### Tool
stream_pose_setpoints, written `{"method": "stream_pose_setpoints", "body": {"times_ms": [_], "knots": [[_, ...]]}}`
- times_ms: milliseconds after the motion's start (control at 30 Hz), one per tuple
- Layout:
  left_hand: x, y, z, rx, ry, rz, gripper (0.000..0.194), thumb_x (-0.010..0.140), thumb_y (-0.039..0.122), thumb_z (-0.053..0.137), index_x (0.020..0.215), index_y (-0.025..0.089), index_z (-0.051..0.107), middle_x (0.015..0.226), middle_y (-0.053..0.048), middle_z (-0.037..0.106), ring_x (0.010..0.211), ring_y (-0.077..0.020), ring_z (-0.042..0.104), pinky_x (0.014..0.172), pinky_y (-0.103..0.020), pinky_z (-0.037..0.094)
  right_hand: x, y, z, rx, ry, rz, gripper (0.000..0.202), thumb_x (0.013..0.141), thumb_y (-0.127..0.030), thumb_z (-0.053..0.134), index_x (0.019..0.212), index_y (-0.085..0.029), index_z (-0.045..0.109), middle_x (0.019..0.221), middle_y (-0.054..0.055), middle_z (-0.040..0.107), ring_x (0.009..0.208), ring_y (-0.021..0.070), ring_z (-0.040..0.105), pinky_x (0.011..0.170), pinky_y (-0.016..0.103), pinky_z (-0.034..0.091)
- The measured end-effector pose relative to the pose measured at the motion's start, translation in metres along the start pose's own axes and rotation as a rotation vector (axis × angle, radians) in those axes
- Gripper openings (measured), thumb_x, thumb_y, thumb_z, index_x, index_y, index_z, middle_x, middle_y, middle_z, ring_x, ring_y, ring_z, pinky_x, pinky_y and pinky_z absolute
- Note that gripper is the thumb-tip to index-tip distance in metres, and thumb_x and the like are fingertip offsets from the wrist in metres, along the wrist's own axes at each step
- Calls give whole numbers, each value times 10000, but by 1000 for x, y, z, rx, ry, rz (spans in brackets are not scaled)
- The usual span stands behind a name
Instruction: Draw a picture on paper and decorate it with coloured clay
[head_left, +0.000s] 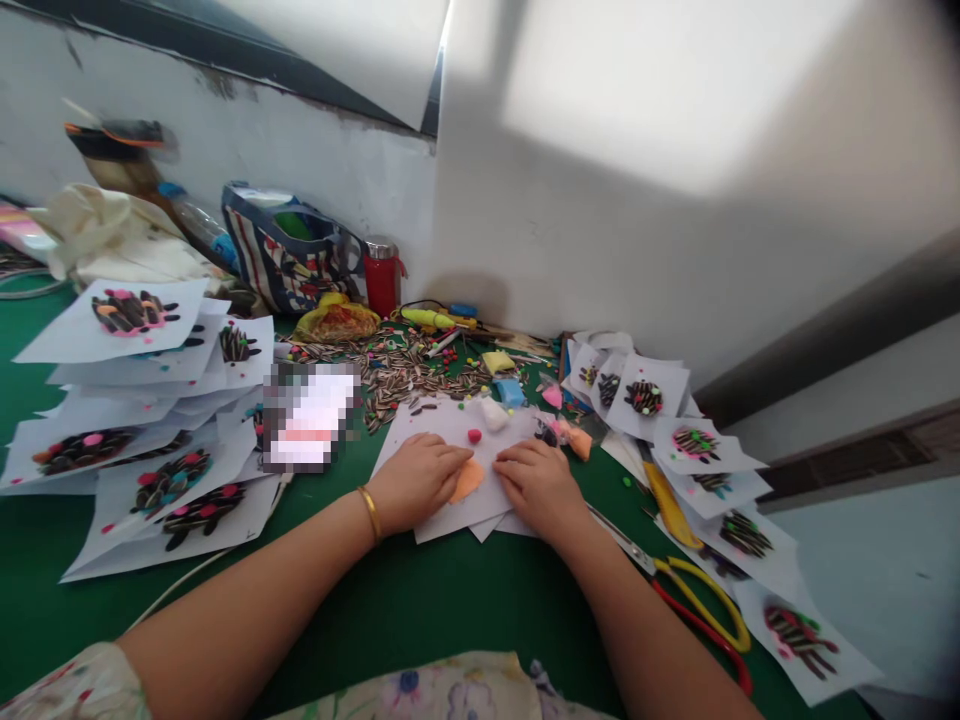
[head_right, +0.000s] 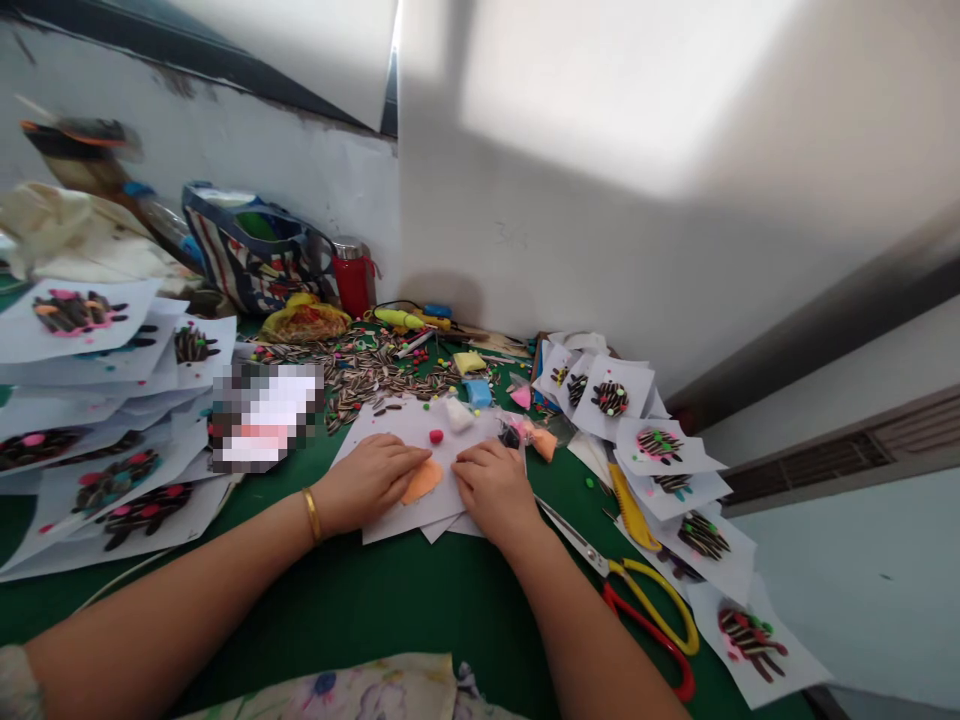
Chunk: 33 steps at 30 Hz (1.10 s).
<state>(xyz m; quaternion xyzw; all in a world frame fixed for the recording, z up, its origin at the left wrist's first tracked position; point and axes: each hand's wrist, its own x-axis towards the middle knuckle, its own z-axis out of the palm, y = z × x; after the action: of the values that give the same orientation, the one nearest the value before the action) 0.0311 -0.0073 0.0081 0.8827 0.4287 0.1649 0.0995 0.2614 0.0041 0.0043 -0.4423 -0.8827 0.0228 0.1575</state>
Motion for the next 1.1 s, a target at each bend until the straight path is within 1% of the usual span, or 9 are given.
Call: {"method": "stream_pose_setpoints", "body": {"times_ms": [133,233,300,400,533,700,867,1000,1100], "knots": [[-1,0,0,5,-1,-3,335,932,230,466,1247,204,578,1120,-59,690,993,-225,579,915,-381,409,-6,-2,-4,-5,-112,-69,382,903,-188,503,1260,-255,619,1315,29,619,1242,241,476,991,413,338],[-1,0,-1,7,-7,-7,347,926,211,460,1255,201,572,1142,-60,682,1019,-229,571,934,-386,396,-6,-3,-7,-77,-185,-13,509,878,-150,461,1380,-219,508,1470,45,464,1370,269,349,1032,462,312],[-2,0,-1,4,-11,-7,356,921,204,462,1261,198,567,1149,-60,678,1028,-230,568,941,-386,392,-7,-2,-10,-105,-213,17,511,871,-161,452,1373,-227,514,1483,40,445,1391,277,319,1040,488,300],[-2,0,0,6,-4,-4,351,923,210,464,1258,198,567,1141,-65,679,1020,-229,569,935,-381,395,-9,-3,-13,-101,-255,-27,491,870,-178,446,1345,-258,539,1485,25,442,1401,266,305,1047,493,294],[-2,0,1,22,13,-2,335,925,215,470,1242,196,577,1106,-72,685,989,-225,570,915,-379,405,-7,-6,-10,-118,-232,-6,533,875,-181,428,1406,-203,470,1544,47,338,1422,264,266,1052,492,297],[-1,0,0,16,9,13,342,925,204,469,1251,189,570,1128,-64,683,984,-224,563,927,-382,400,-6,-7,-16,-141,-209,25,428,853,-189,468,1250,-256,614,1508,38,409,1413,292,272,1035,518,293],[-1,0,0,19,20,19,320,931,210,461,1226,195,584,1099,-76,688,971,-221,575,932,-389,394,-7,-6,-16,-113,-202,5,506,845,-180,480,1341,-259,536,1526,56,377,1408,287,284,1041,507,289],[-1,0,1,14,22,32,343,918,189,464,1244,192,571,1098,-76,690,968,-219,582,937,-395,388,-5,-4,-12,-102,-147,30,393,829,-170,500,1173,-277,658,1475,37,456,1399,283,300,1038,504,287],[-1,1,0,15,24,32,334,920,188,460,1233,186,577,1112,-79,686,969,-221,578,932,-395,389,-5,-5,-12,-96,-144,15,425,828,-176,499,1220,-274,630,1487,40,439,1396,283,305,1039,505,283]]}}
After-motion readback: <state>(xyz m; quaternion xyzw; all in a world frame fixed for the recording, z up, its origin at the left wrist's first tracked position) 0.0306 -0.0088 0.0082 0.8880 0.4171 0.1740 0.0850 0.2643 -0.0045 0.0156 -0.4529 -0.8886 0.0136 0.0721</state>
